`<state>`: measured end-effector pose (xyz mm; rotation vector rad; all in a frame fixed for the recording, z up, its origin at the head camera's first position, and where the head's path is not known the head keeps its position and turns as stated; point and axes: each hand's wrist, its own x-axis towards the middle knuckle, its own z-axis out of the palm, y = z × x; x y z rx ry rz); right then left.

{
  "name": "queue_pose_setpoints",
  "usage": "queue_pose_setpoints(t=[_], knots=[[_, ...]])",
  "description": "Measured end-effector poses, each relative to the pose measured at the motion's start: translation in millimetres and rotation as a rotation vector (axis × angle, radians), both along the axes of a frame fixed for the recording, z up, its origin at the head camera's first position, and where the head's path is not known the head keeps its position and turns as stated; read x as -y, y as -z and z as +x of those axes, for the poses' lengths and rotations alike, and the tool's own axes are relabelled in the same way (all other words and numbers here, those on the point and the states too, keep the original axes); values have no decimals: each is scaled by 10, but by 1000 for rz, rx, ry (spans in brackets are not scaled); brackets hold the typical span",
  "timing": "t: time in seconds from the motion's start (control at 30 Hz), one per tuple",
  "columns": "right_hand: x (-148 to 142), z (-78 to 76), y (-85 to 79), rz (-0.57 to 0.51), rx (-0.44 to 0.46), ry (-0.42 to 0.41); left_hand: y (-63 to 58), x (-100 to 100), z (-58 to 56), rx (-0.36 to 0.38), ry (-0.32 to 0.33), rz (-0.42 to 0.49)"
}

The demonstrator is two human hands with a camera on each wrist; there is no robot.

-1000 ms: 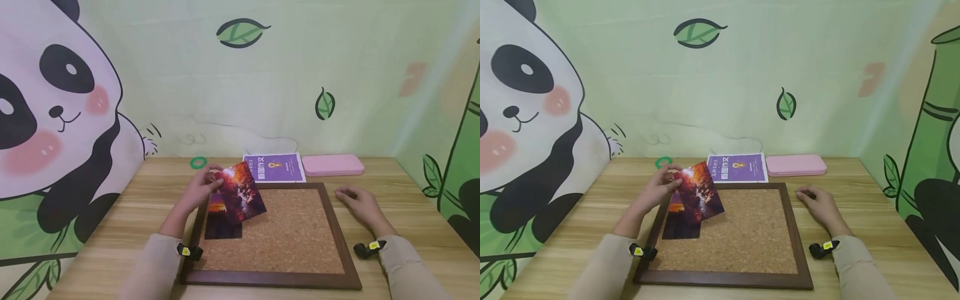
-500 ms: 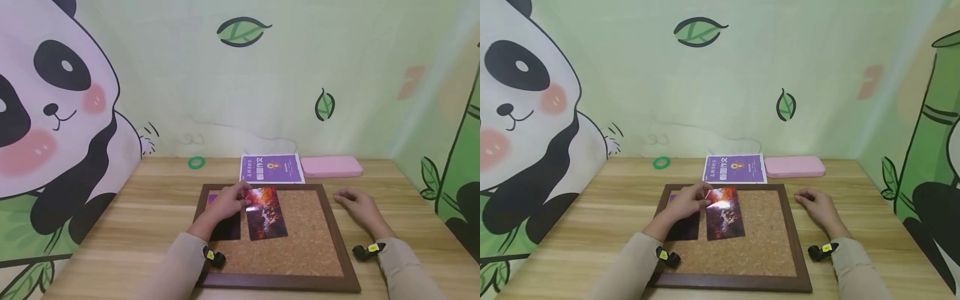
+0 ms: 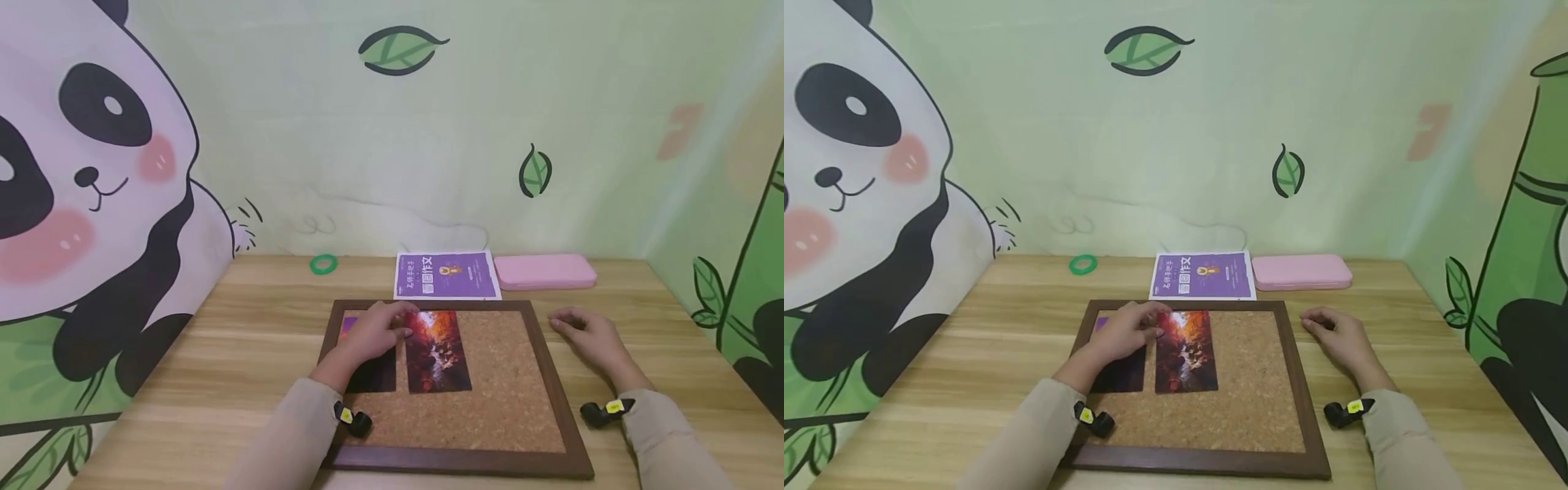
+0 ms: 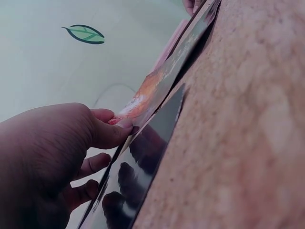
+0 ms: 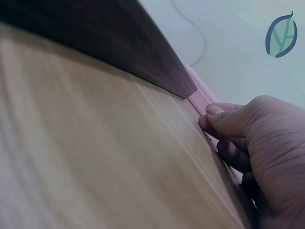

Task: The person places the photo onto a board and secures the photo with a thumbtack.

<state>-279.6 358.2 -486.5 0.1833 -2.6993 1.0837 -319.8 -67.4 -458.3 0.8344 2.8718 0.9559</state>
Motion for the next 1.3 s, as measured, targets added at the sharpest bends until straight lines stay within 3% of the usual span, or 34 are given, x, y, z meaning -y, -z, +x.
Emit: queue_pose_setpoints(t=[0.27,0.6,0.83,1.3], knots=[[5,8,19,-18,20,1,41,-1,13,-63,11,-31],[14,21,14,-28,44,-3,5,17,60,-83,-11,-89],[-11,-8,6,-59,53,2,-18,12,48,-82,-35,-117],[3,0,0,-63,43,-2,-38,4,68,-47,-7,-95]])
